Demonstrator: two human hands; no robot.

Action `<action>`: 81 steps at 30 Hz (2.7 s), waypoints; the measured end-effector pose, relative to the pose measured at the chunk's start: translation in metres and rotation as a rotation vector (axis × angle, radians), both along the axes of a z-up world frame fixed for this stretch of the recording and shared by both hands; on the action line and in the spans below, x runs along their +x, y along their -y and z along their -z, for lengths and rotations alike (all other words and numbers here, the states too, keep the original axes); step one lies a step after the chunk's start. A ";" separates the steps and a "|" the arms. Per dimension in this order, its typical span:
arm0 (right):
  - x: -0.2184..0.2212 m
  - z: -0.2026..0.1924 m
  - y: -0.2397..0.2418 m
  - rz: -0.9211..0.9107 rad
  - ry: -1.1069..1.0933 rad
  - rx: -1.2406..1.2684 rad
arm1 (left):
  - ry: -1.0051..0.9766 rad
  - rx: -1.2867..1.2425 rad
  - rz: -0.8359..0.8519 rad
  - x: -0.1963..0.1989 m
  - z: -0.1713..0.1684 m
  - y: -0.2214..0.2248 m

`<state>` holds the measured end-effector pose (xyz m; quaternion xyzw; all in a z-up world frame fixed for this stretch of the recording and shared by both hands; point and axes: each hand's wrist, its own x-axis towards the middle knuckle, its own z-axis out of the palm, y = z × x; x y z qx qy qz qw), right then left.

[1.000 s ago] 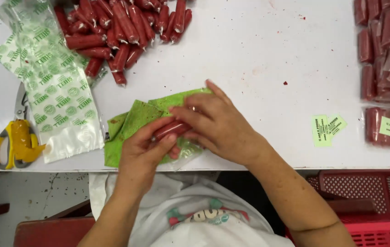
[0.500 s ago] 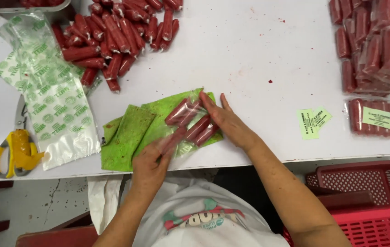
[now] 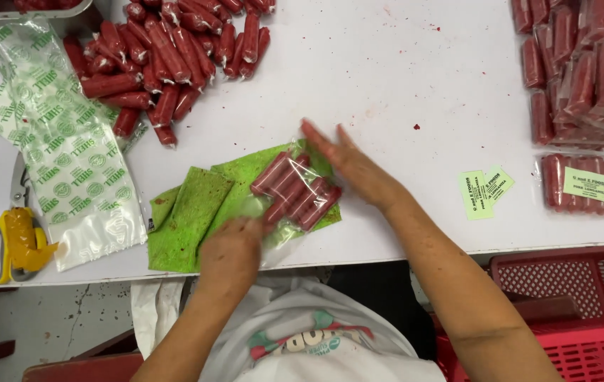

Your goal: The person picks up several red sausage-like items, places them inside a plastic sleeve, inserts a label, and then sets the package aside into a red bin.

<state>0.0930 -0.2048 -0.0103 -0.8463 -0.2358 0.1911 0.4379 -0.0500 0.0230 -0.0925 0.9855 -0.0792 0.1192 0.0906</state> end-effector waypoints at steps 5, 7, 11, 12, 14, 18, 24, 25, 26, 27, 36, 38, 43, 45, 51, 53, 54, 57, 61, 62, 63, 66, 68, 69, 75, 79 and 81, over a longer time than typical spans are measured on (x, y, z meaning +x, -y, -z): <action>0.024 0.023 -0.015 -0.251 0.237 0.140 | -0.064 -0.048 0.006 0.055 -0.007 0.067; 0.016 -0.008 0.005 -0.176 0.292 0.174 | -0.213 -0.117 0.019 0.035 -0.012 0.051; -0.043 -0.040 0.029 0.032 0.585 0.193 | -0.027 -0.098 -0.277 -0.007 -0.037 0.027; -0.060 -0.023 0.010 0.025 0.576 0.192 | -0.034 -0.100 -0.285 0.002 -0.041 0.026; -0.094 0.007 -0.027 -0.145 0.775 0.014 | -0.227 -0.283 -0.299 0.022 -0.052 0.023; -0.080 0.064 -0.048 0.027 0.899 -0.112 | -0.196 -0.065 -0.258 0.026 -0.016 0.019; -0.047 0.100 -0.046 0.034 1.048 -0.135 | -0.139 -0.020 0.004 -0.006 0.020 0.026; -0.040 0.105 -0.051 0.076 1.138 -0.148 | -0.109 -0.025 0.015 -0.007 0.017 0.024; -0.034 0.109 -0.055 0.122 1.229 -0.162 | -0.080 -0.029 0.030 -0.007 0.014 0.023; -0.032 0.108 -0.059 0.121 1.225 -0.167 | -0.083 -0.033 0.033 -0.006 0.012 0.020; -0.128 0.056 -0.007 0.262 0.581 -0.027 | 0.149 -0.130 0.052 0.001 -0.031 0.021; -0.133 0.048 -0.009 0.287 0.499 0.159 | 0.247 -0.007 0.182 0.026 -0.035 0.034; -0.117 0.038 -0.012 0.080 0.471 0.151 | 0.344 0.001 0.330 0.071 -0.039 0.035; -0.098 0.022 -0.005 -0.015 0.433 0.152 | 0.305 -0.036 0.446 0.073 -0.036 0.023; -0.009 0.030 -0.001 -0.204 0.789 0.173 | 0.557 -0.161 0.186 0.015 -0.025 -0.018; 0.010 0.045 -0.011 -0.455 0.515 -0.153 | 0.306 -0.621 -0.179 -0.014 -0.030 -0.017; 0.007 0.047 -0.009 -0.457 0.513 -0.145 | 0.304 -0.613 -0.182 -0.020 -0.038 -0.012; -0.009 0.048 -0.002 -0.348 0.554 -0.109 | -0.078 -1.047 -0.435 -0.025 -0.059 0.003; -0.039 0.032 0.010 -0.124 0.575 -0.223 | -0.336 -1.091 -0.436 0.003 -0.077 0.017; -0.049 0.031 0.013 -0.038 0.572 -0.294 | -0.337 -0.930 -0.403 0.012 -0.081 0.021; -0.053 0.032 0.014 -0.016 0.570 -0.305 | -0.347 -0.930 -0.380 0.016 -0.076 0.022; -0.064 0.037 0.014 -0.093 0.661 -0.343 | -0.272 -1.081 -0.342 0.017 -0.079 0.021; -0.064 0.045 0.016 -0.078 0.571 -0.250 | -0.261 -1.427 -0.331 0.011 -0.100 0.015; -0.059 0.045 0.014 -0.083 0.577 -0.244 | -0.251 -1.425 -0.334 0.012 -0.091 0.005; -0.060 0.020 0.012 -0.009 0.555 -0.010 | -0.011 -0.560 0.139 0.056 -0.048 -0.024; -0.068 0.056 0.013 -0.027 0.508 -0.233 | 0.280 -0.166 0.473 0.097 -0.019 -0.034; -0.068 0.056 0.021 -0.018 0.560 -0.231 | 0.323 -0.124 0.450 0.101 -0.012 -0.050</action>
